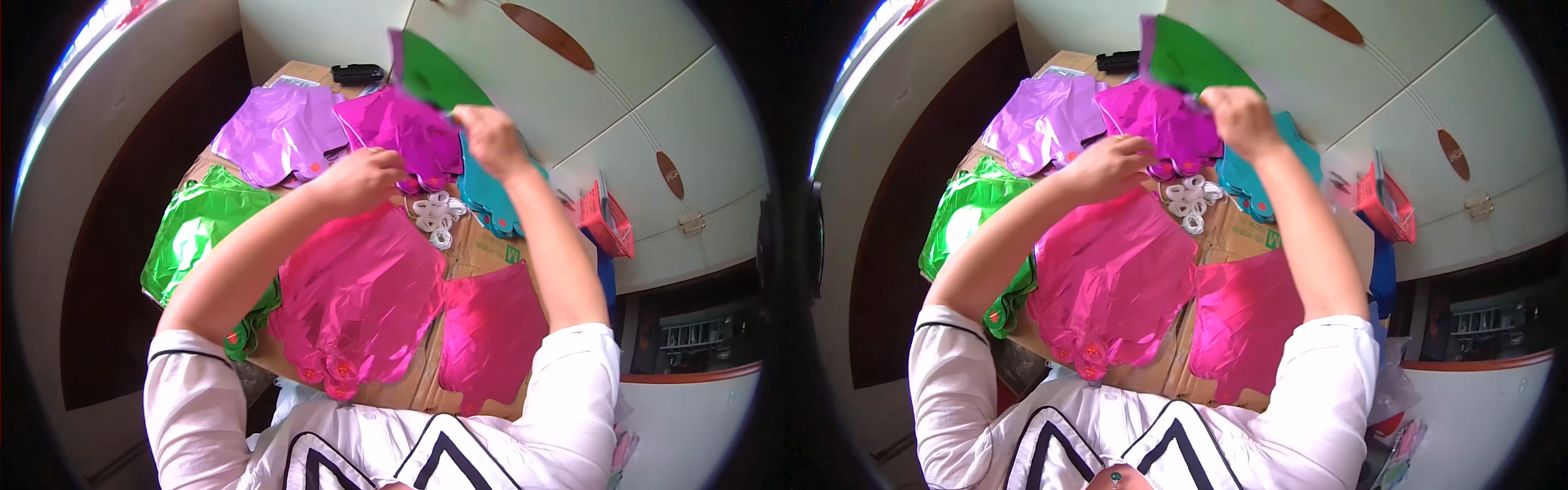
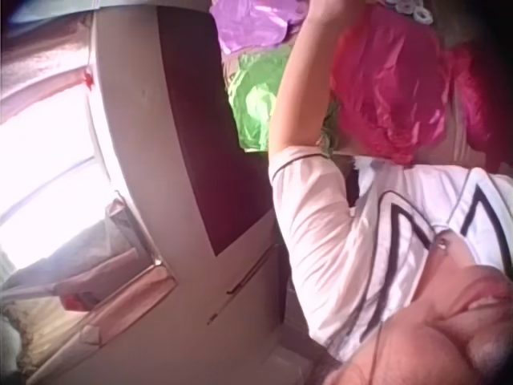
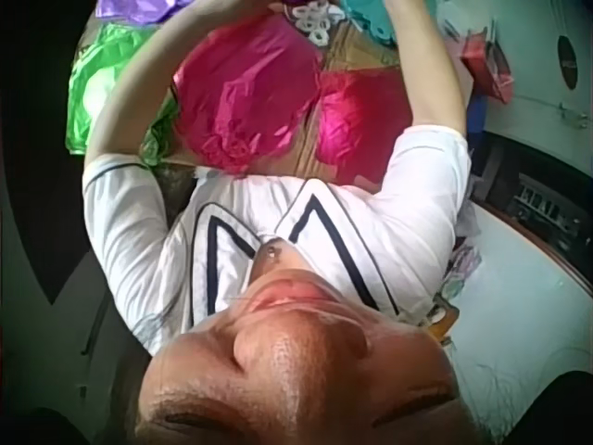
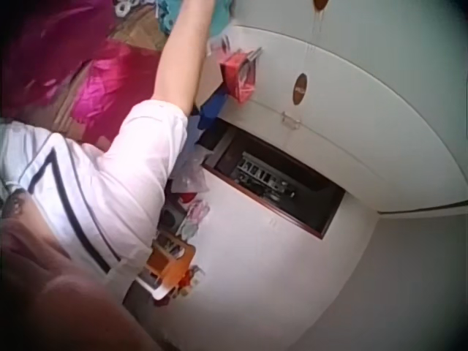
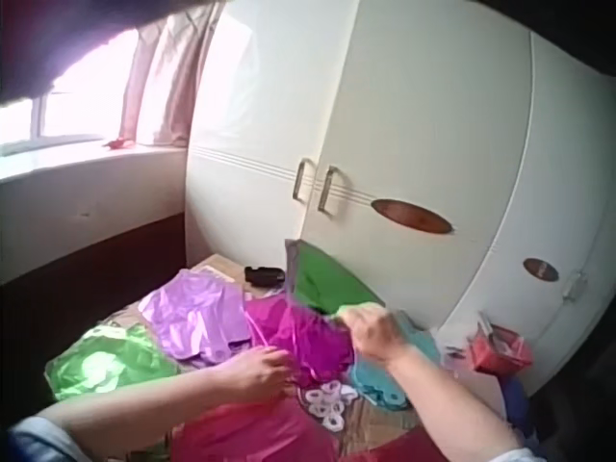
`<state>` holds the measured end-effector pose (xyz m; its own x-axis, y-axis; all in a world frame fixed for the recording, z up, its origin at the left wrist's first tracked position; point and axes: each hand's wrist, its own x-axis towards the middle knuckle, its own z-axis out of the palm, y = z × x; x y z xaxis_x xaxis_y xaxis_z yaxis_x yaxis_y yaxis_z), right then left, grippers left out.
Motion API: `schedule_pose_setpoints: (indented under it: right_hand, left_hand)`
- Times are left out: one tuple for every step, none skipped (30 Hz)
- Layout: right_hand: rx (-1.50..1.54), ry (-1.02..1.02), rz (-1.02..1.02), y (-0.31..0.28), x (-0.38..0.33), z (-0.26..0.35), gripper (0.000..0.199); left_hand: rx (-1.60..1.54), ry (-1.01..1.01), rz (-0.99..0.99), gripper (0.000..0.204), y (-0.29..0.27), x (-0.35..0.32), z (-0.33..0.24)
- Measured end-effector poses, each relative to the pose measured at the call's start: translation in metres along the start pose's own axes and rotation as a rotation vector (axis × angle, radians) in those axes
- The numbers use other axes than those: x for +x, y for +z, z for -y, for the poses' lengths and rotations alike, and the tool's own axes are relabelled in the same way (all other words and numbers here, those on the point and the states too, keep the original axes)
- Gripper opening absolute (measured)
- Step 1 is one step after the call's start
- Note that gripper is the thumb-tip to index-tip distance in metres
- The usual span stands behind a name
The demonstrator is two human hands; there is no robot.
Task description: Folding colorful foil balloons and placing them into cardboard-backed plastic packaging with labels.
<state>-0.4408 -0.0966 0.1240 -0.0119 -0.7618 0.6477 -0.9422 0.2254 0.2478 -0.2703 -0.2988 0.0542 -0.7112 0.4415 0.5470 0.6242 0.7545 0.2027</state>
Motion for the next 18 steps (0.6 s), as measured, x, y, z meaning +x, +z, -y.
schedule_pose_setpoints:
  right_hand:
    - [0.051, -0.012, 0.014, 0.014, -0.012, 0.005, 0.014]
    - [0.136, 0.038, 0.066, 0.027, -0.022, 0.01, 0.015]
    - [0.204, 0.11, 0.068, 0.033, -0.033, 0.014, 0.015]
    - [0.276, 0.183, 0.069, 0.036, -0.04, 0.018, 0.015]
    - [0.307, 0.215, 0.086, 0.037, -0.046, 0.017, 0.014]
    - [0.343, 0.251, 0.104, 0.039, -0.05, 0.017, 0.014]
    - [0.379, 0.286, 0.12, 0.04, -0.054, 0.017, 0.013]
    - [0.447, 0.355, 0.192, 0.042, -0.056, 0.017, 0.014]
    - [0.513, 0.423, 0.264, 0.042, -0.058, 0.016, 0.016]
    - [0.579, 0.489, 0.336, 0.043, -0.059, 0.015, 0.018]
    - [0.646, 0.555, 0.407, 0.043, -0.06, 0.014, 0.021]
    - [0.69, 0.575, 0.384, 0.043, -0.06, 0.015, 0.021]
    - [0.733, 0.595, 0.36, 0.043, -0.059, 0.016, 0.021]
    - [0.776, 0.616, 0.336, 0.042, -0.059, 0.016, 0.021]
    - [0.769, 0.619, 0.343, 0.041, -0.058, 0.017, 0.021]
    - [0.762, 0.622, 0.351, 0.041, -0.057, 0.017, 0.02]
    - [0.755, 0.625, 0.358, 0.041, -0.057, 0.018, 0.02]
    - [0.778, 0.606, 0.291, 0.042, -0.057, 0.019, 0.02]
  left_hand:
    - [0.003, 0.011, -0.001, 0.028, 0.014, 0.01, 0.001]
    - [0.003, 0.02, -0.002, 0.03, 0.027, 0.019, 0.004]
    - [-0.002, 0.04, -0.003, 0.032, 0.037, 0.028, 0.006]
    - [0.06, 0.07, 0.052, 0.032, 0.042, 0.034, 0.01]
    - [0.123, 0.099, 0.106, 0.032, 0.046, 0.039, 0.014]
    - [0.184, 0.127, 0.164, 0.032, 0.048, 0.041, 0.018]
    - [0.208, 0.131, 0.162, 0.032, 0.05, 0.041, 0.02]
    - [0.181, 0.123, 0.124, 0.032, 0.053, 0.04, 0.021]
    - [0.157, 0.115, 0.084, 0.032, 0.055, 0.04, 0.021]
    - [0.132, 0.107, 0.044, 0.032, 0.056, 0.039, 0.022]
    - [0.034, 0.08, -0.004, 0.024, 0.056, 0.038, 0.023]
    - [-0.048, 0.025, -0.021, 0.021, 0.056, 0.038, 0.023]
    - [-0.131, -0.03, -0.037, 0.018, 0.057, 0.039, 0.023]
    - [-0.213, -0.085, -0.054, 0.015, 0.058, 0.04, 0.024]
    - [-0.234, -0.122, -0.078, 0.013, 0.055, 0.042, 0.023]
    - [-0.245, -0.16, -0.044, 0.013, 0.053, 0.044, 0.024]
    - [-0.255, -0.197, -0.01, 0.014, 0.051, 0.046, 0.024]
    - [-0.264, -0.232, 0.02, 0.015, 0.049, 0.049, 0.026]
